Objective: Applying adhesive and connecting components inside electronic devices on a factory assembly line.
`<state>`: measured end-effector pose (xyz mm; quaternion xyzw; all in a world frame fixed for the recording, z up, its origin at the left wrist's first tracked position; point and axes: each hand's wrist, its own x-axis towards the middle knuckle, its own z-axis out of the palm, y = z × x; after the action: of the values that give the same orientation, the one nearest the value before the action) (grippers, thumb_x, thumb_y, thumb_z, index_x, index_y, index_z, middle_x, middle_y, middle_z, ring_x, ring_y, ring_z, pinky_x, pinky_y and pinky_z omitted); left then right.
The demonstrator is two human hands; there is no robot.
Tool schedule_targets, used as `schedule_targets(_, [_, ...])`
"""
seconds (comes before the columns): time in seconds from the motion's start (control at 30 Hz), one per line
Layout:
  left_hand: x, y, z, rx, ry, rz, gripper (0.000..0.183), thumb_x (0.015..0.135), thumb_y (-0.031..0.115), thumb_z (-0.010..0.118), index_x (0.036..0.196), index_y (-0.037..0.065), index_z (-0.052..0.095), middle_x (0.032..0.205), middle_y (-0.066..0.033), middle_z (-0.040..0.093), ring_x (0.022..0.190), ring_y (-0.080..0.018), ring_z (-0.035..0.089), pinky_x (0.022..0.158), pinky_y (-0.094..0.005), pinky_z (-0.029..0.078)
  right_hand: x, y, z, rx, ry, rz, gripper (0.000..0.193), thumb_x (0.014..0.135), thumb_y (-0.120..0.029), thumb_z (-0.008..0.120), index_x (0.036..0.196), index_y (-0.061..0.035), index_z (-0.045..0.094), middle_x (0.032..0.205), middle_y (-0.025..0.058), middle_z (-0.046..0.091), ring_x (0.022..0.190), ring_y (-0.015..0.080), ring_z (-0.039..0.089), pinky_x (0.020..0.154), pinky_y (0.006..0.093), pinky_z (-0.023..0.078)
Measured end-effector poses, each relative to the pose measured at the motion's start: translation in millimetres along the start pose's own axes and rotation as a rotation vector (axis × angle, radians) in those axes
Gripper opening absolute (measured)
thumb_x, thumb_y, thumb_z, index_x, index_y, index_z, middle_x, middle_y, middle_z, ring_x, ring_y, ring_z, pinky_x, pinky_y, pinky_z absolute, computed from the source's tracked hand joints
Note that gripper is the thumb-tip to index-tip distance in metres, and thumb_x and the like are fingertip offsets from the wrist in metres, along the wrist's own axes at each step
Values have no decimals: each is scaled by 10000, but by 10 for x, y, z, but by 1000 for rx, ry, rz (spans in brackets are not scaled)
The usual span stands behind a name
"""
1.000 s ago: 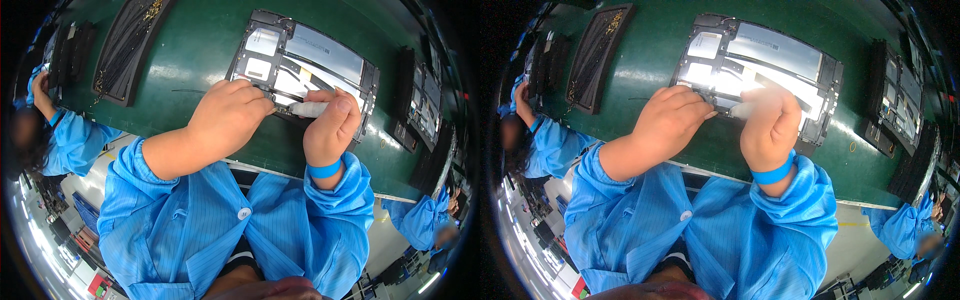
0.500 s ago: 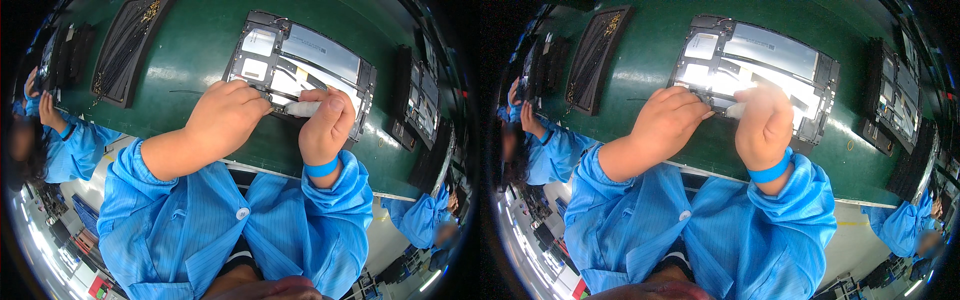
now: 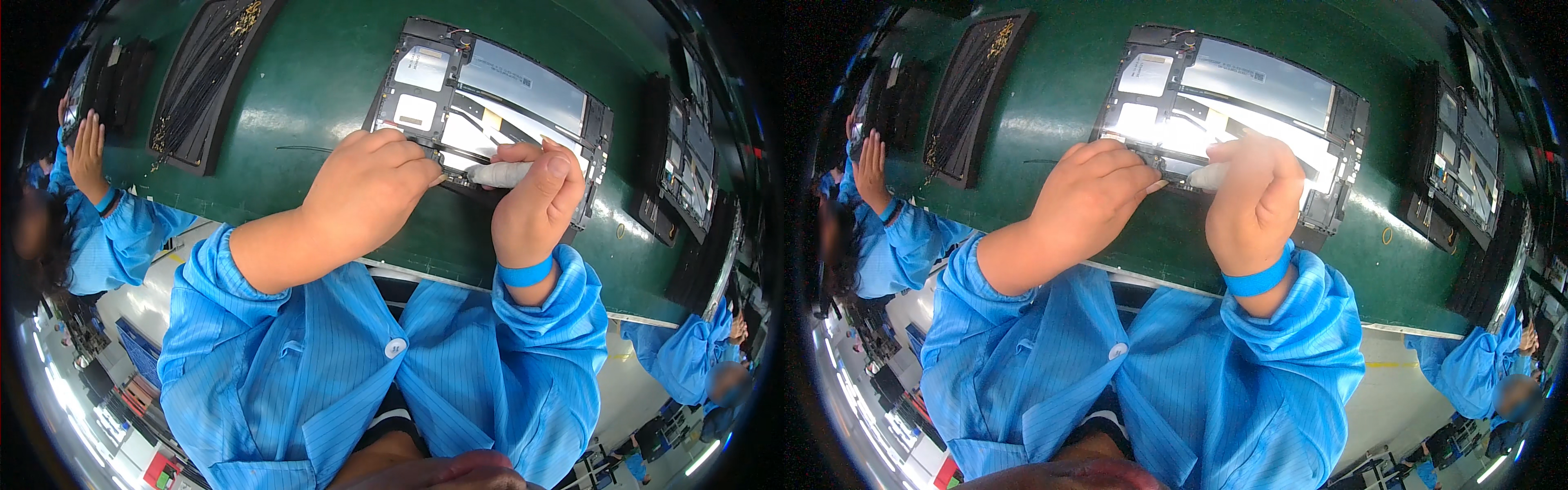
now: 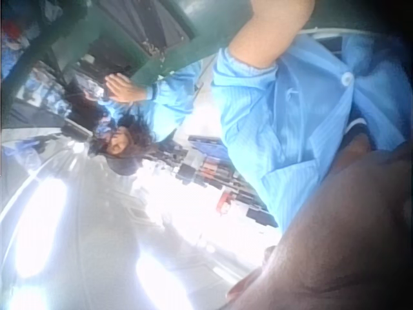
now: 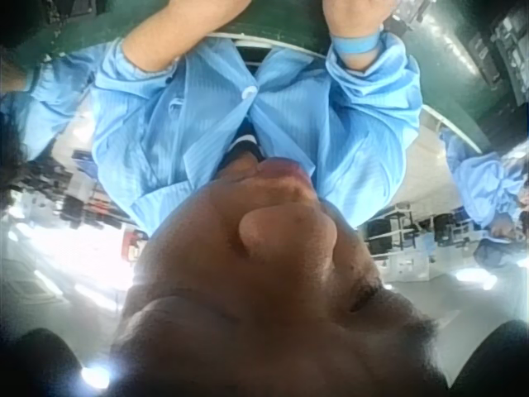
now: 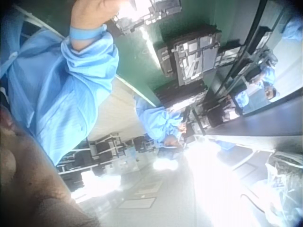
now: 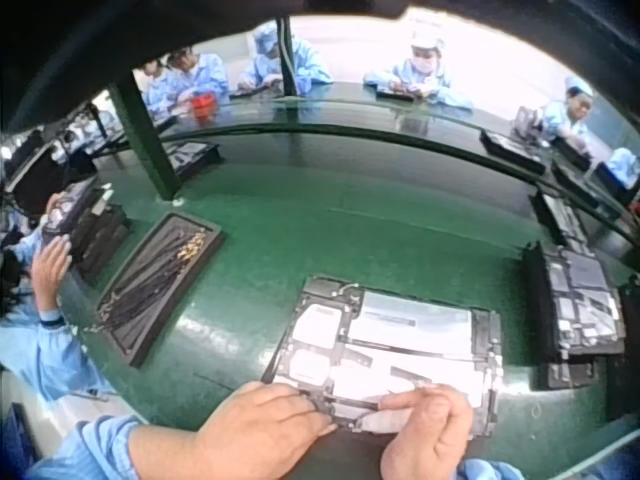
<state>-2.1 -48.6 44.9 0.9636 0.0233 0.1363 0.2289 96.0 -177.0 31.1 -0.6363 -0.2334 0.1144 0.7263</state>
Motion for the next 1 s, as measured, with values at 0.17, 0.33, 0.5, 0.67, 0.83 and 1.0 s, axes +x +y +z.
schedule_targets(0.17, [-8, -9, 12, 3, -8, 0, 121, 629, 76, 600, 749, 73, 586, 725, -31, 540, 710, -196, 512, 620, -302, 396, -18, 44, 3, -75, -32, -108, 142, 852, -114, 365, 887, -1, 446, 765, 107, 538, 600, 138, 535, 555, 228, 415])
schedule_targets(0.33, [-10, 9, 2, 1, -13, -11, 125, 629, 76, 600, 753, 74, 588, 731, -31, 543, 716, -199, 512, 629, -304, 395, -31, 76, -14, -270, -96, -230, 232, 878, -218, 314, 1003, -27, 357, 758, 142, 552, 598, 153, 537, 578, 254, 438])
schedule_targets(0.5, [-4, 18, -4, -2, -18, -13, 127, 627, 76, 570, 753, 71, 585, 736, -23, 548, 727, -193, 507, 624, -306, 398, -9, 22, -5, -324, -141, -261, 214, 871, -203, 340, 936, -19, 426, 759, 123, 555, 627, 150, 536, 576, 260, 430])
schedule_targets(0.67, [13, 22, -26, 4, -34, -1, 142, 624, 71, 542, 761, 72, 583, 741, -15, 550, 730, -191, 502, 614, -309, 400, -3, -204, 101, -625, -282, -262, 177, 819, -167, 452, 793, -8, 524, 727, 118, 554, 629, 206, 545, 575, 288, 431])
schedule_targets(0.83, [-10, 38, -54, 51, -44, -1, 127, 644, 85, 553, 767, 71, 581, 745, -23, 547, 724, -199, 499, 617, -325, 399, 41, -240, 192, -593, -315, -330, 128, 768, -126, 510, 759, 0, 533, 703, 131, 540, 639, 254, 544, 584, 305, 434])
schedule_targets(1.0, [-102, 91, -107, -49, 96, -63, 128, 714, 154, 548, 787, 51, 573, 751, -46, 539, 679, -208, 502, 620, -306, 407, 184, -40, 69, -223, -67, 243, 331, 855, -305, 350, 959, 3, 414, 664, 93, 530, 535, 167, 515, 459, 266, 420])
